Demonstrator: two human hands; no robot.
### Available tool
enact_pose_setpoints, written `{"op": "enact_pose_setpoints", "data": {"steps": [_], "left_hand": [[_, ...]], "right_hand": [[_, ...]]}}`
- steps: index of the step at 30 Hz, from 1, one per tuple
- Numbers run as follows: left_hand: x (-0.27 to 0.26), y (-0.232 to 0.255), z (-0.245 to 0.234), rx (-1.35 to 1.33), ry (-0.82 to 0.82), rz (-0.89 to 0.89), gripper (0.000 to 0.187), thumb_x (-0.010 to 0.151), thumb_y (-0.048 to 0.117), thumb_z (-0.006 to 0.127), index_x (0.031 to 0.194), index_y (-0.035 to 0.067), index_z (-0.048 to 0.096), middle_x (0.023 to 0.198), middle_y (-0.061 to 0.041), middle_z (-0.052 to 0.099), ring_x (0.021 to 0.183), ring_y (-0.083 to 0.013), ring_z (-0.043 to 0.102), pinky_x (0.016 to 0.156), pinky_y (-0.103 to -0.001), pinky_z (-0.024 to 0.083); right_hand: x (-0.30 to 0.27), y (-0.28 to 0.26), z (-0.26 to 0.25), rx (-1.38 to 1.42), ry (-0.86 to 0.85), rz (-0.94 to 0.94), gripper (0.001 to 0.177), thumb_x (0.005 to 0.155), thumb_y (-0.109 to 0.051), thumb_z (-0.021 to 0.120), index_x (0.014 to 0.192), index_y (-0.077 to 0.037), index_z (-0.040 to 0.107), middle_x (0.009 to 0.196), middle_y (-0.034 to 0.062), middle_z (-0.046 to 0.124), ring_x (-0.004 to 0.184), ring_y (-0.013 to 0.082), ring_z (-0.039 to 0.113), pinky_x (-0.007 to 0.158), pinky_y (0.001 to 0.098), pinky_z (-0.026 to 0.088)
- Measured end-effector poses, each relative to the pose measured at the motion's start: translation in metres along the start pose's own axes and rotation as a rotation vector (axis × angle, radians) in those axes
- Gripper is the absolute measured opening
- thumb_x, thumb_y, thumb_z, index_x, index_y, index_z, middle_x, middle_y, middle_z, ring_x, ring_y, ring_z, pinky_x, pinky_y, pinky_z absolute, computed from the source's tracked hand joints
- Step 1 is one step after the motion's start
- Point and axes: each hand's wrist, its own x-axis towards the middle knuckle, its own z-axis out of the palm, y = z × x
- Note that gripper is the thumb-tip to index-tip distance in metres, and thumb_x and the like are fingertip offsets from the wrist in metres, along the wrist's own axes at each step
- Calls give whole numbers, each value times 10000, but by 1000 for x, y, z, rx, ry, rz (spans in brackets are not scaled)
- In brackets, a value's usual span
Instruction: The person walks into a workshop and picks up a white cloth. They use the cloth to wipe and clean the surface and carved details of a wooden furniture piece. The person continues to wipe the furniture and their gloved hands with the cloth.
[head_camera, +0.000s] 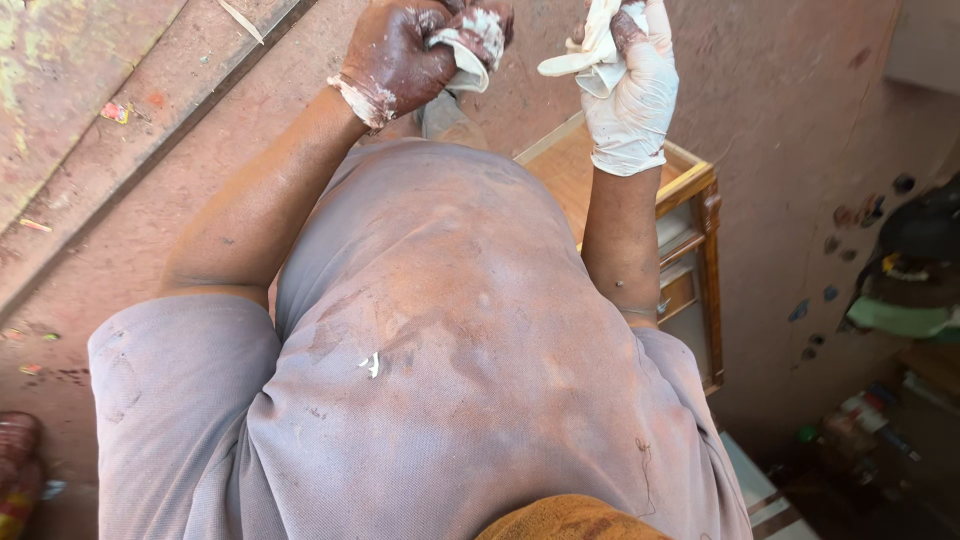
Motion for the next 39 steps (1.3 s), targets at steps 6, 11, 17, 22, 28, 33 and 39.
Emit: {"op": "enact_pose_setpoints", "data": {"steps": [6,11,17,22,28,33,39], "left_hand": [[13,34,16,-20,335,115,119,965,153,781,1079,164,814,1011,-65,787,901,-257,765,767,-387,590],[35,53,46,627,498,300,426,875,118,768,1288,117,663,1152,-108,651,1015,-340,634,794,-483,494],[67,68,89,752,438,319,583,815,83,761,1380,121,621,1211,-136,599,1058,-369,585,801,-505,470],[98,77,131,691,379,332,571,838,127,801,1385,146,640,1173,-125,637,1045,-377,626,829,-512,512],[125,73,170,301,292,102,303,1007,78,739,1298,151,699,1028,-99,773,893,-295,775,752,-380,617],[156,56,192,-141,29,-313,332,1029,16,562,1308,150,679,1039,-46,812,881,-166,806,703,-312,671],[216,22,233,-434,-297,-268,307,996,-20,608,1273,45,724,1131,-94,804,1023,-187,776,887,-331,655]], "right_hand": [[22,-19,-17,-208,-62,31,297,1107,-102,534,1366,-13,648,1030,109,735,722,130,659,556,266,503],[27,-35,-44,-519,-64,86,311,1094,-132,600,1383,-30,656,1090,82,763,787,111,698,571,222,531],[23,-50,-84,-682,-179,146,379,1046,-97,653,1415,-24,599,1166,94,753,996,113,735,781,211,613],[25,-71,-119,-695,-264,118,372,1103,-80,648,1460,5,588,1227,99,725,1100,112,689,914,216,589],[47,-103,-163,126,-143,187,392,1103,4,518,1493,31,546,1266,92,668,1050,151,663,881,267,574],[59,-134,-180,207,-26,47,314,1036,32,489,1330,-40,574,1206,128,668,1026,216,690,879,398,603],[100,-143,-163,79,-25,-178,128,1030,20,602,1130,-26,666,1029,86,710,952,205,699,856,375,591]]}}
